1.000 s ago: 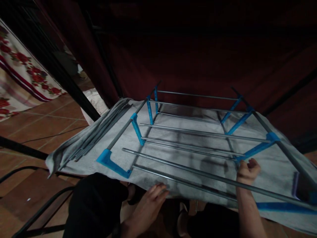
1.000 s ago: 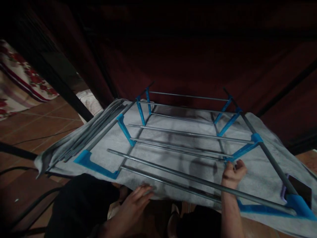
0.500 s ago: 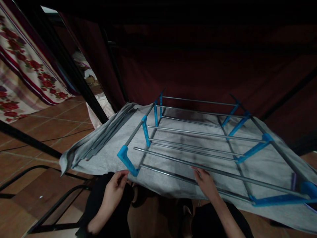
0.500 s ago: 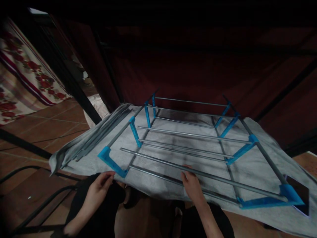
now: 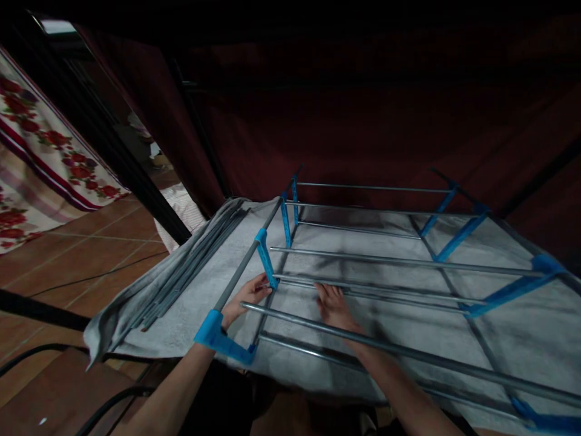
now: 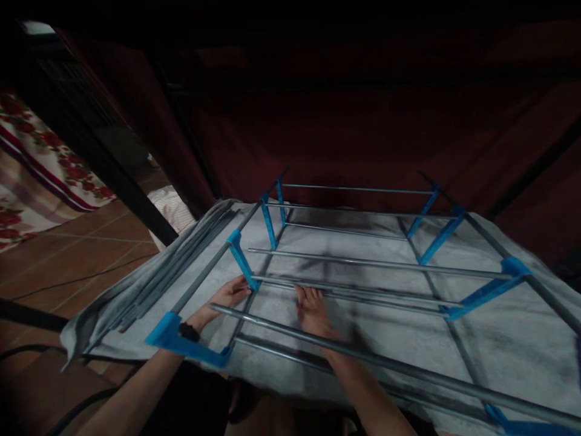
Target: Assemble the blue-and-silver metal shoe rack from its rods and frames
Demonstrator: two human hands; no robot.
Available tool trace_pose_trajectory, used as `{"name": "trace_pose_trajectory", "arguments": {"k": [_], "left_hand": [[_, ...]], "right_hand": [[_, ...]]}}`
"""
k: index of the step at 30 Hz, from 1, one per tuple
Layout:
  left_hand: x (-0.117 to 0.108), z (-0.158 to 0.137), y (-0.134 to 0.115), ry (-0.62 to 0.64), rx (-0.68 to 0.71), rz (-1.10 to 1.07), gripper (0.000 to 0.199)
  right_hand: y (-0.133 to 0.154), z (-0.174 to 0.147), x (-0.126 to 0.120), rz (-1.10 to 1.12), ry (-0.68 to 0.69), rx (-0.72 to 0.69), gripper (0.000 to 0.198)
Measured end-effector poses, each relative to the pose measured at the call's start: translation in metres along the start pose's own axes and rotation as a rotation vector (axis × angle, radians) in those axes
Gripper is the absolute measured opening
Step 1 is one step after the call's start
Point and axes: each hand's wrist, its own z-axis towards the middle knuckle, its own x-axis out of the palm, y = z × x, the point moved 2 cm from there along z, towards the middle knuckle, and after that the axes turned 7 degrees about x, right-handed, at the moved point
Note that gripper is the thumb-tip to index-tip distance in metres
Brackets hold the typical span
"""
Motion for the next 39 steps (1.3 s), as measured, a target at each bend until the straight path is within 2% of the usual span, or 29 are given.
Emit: {"name": "trace_pose_trajectory", "arguments": {"k": [2,8,15,19,26,35,39], "left_hand": [[0.003,0.008,0.013,0.060,-0.022,-0.053,0.054],[0.001,0.016,0.047,-0.001,-0.039,0.071,0.035],[0.006,0.015,0.043,-0.043,-0.036,0.213,0.032],[0.009,0.017,0.041,-0.026,0.006,0.286,0.031],[0.008,0.021,0.051,0.038,0.023,0.237,0.029],[0.010,0.024,0.063,0.071,0.040,0.113,0.027],[0.008,0.024,0.065,0.077,0.069,0.152,0.026]], "right_hand": [[-0.001,0.004,0.001,-0.027,0.016,0.015,0.048],[-0.008,0.012,-0.006,-0.051,0.124,0.035,0.039],[0.003,0.022,-0.013,-0.032,0.168,0.062,0.032],[0.007,0.024,-0.017,-0.054,0.209,0.076,0.031],[0.007,0.022,-0.018,-0.090,0.293,0.100,0.033],[0.005,0.023,-0.012,-0.110,0.255,0.058,0.033],[0.004,0.024,-0.011,-0.069,0.226,0.041,0.033]]}}
